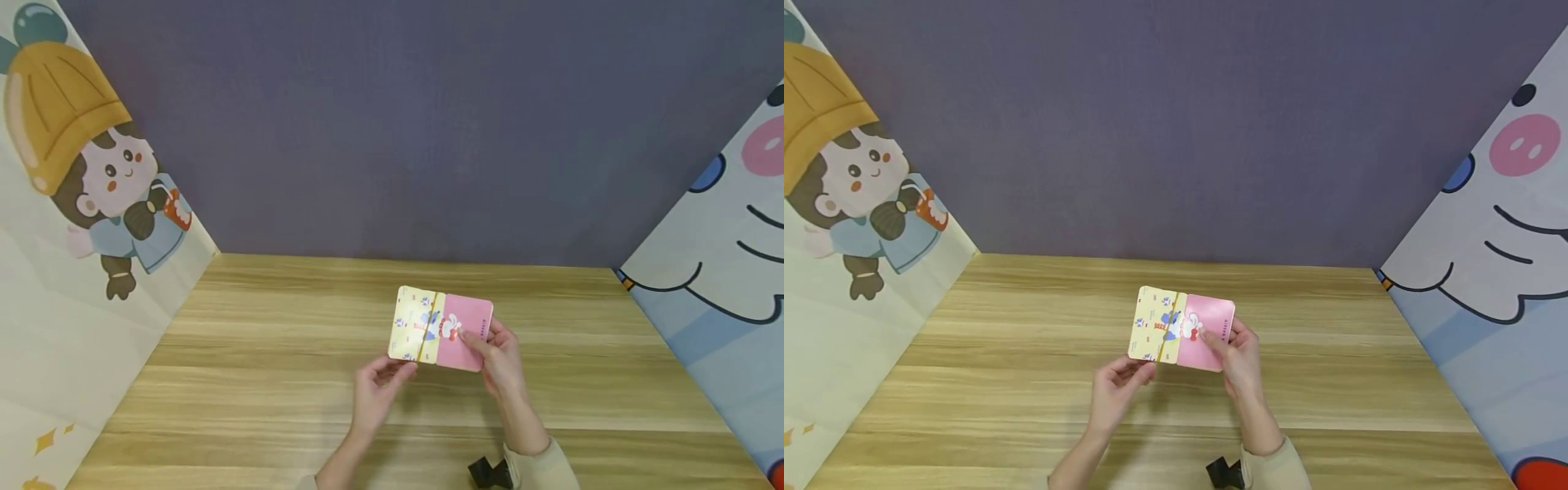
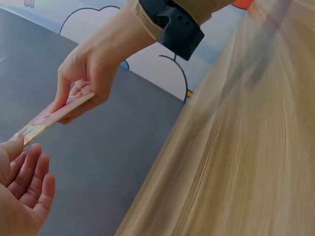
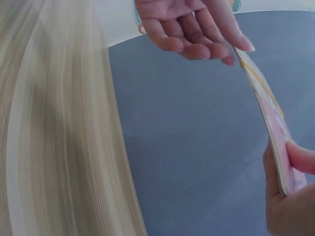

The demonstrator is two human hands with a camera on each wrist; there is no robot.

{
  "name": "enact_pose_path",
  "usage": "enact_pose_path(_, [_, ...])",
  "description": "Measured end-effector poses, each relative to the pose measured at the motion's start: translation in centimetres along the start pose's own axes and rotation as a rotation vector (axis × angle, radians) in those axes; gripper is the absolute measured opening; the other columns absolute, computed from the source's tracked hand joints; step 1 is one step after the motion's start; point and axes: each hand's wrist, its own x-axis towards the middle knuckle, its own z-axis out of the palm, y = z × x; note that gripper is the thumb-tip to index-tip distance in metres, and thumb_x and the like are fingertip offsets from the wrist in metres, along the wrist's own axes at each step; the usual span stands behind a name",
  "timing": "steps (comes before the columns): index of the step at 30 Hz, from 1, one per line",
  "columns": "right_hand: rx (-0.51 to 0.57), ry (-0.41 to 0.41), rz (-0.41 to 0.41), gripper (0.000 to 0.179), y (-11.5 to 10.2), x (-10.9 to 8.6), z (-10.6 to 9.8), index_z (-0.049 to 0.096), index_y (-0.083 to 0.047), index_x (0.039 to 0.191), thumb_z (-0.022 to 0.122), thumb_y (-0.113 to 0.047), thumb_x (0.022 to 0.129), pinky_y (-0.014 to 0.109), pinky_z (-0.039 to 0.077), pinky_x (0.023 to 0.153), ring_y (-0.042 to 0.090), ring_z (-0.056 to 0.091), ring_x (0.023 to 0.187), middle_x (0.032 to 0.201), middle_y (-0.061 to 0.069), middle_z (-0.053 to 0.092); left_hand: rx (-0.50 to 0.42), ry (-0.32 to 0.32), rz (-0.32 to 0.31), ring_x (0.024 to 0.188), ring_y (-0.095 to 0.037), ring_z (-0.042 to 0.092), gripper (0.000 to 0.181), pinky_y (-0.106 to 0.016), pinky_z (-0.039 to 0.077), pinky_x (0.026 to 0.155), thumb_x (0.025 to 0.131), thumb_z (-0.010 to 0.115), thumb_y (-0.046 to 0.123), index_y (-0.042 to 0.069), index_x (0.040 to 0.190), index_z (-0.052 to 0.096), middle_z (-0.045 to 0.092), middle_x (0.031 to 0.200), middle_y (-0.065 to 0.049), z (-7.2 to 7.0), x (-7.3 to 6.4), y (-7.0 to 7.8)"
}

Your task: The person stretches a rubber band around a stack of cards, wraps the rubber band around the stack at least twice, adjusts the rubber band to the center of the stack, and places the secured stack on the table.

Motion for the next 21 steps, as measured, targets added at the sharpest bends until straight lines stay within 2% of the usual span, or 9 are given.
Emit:
enact_pose_path(5, [-0.005,-0.006,-0.012,0.03,0.3,0.2,-0.2,0.053,0.003,0.102,0.055,0.015,0.075,0.033,0.054,0.064,0.018,0.065,0.07,0.077,0.003,0.067,-0.118,0.02,0.009,0.064,-0.02,0.063,0.017,-0.037,0.054,0.064,0.079,0.063,0.002,-0.014,0.084,0.06,0.061,0.073,-0.027,0.6,0.1,-1.1])
enact_pose_path(9, [0.007,-0.043,-0.074,0.034,0.7,0.3,-0.4,0.052,0.007,0.105,0.061,0.01,0.072,0.032,0.054,0.063,0.017,0.065,0.07,0.078,0.003,0.067,-0.149,0.056,0.005,0.06,-0.03,0.062,0.02,-0.035,0.054,0.061,0.078,0.065,0.006,-0.014,0.081,0.061,0.061,0.068,-0.024,0.9,0.1,-1.3])
enact_pose_path(11, [0.046,-0.087,-0.124,0.035,1.3,0.6,-0.7,0.054,0.006,0.105,0.064,0.007,0.072,0.032,0.054,0.062,0.018,0.065,0.071,0.08,0.006,0.067,-0.158,0.063,-0.003,0.059,-0.031,0.062,0.02,-0.035,0.055,0.061,0.078,0.065,0.006,-0.014,0.08,0.061,0.061,0.067,-0.024,1.0,0.1,-1.3])
enact_pose_path(13, [0.044,-0.095,-0.135,0.036,1.5,0.7,-0.6,0.055,0.004,0.104,0.067,0.003,0.07,0.031,0.054,0.062,0.018,0.065,0.071,0.081,0.005,0.067,-0.166,0.063,-0.011,0.058,-0.028,0.062,0.02,-0.035,0.055,0.06,0.078,0.065,0.006,-0.014,0.08,0.061,0.061,0.067,-0.025,1.1,0.1,-1.3])
enact_pose_path(17, [0.021,-0.066,-0.101,0.038,1.6,0.6,-0.1,0.051,0.01,0.108,0.063,0.007,0.072,0.031,0.054,0.063,0.018,0.064,0.071,0.08,0.005,0.066,-0.179,0.061,-0.029,0.057,-0.02,0.063,0.02,-0.035,0.055,0.061,0.077,0.066,0.005,-0.014,0.08,0.061,0.061,0.068,-0.026,1.0,0.1,-1.4])
enact_pose_path(18, [-0.016,-0.029,-0.061,0.039,1.3,0.4,0.3,0.049,0.011,0.109,0.062,0.008,0.072,0.031,0.054,0.063,0.016,0.064,0.07,0.078,0.002,0.066,-0.18,0.052,-0.027,0.057,-0.02,0.063,0.019,-0.035,0.055,0.061,0.077,0.065,0.004,-0.014,0.08,0.061,0.061,0.068,-0.026,1.0,0.0,-1.5])
enact_pose_path(21, [-0.028,-0.013,-0.008,0.04,1.2,0.3,0.8,0.044,0.015,0.112,0.056,0.013,0.075,0.03,0.054,0.064,0.015,0.064,0.069,0.076,0.002,0.066,-0.193,0.028,-0.026,0.059,-0.025,0.063,0.02,-0.036,0.054,0.061,0.078,0.065,0.004,-0.015,0.082,0.06,0.06,0.07,-0.028,1.1,-0.1,-1.5])
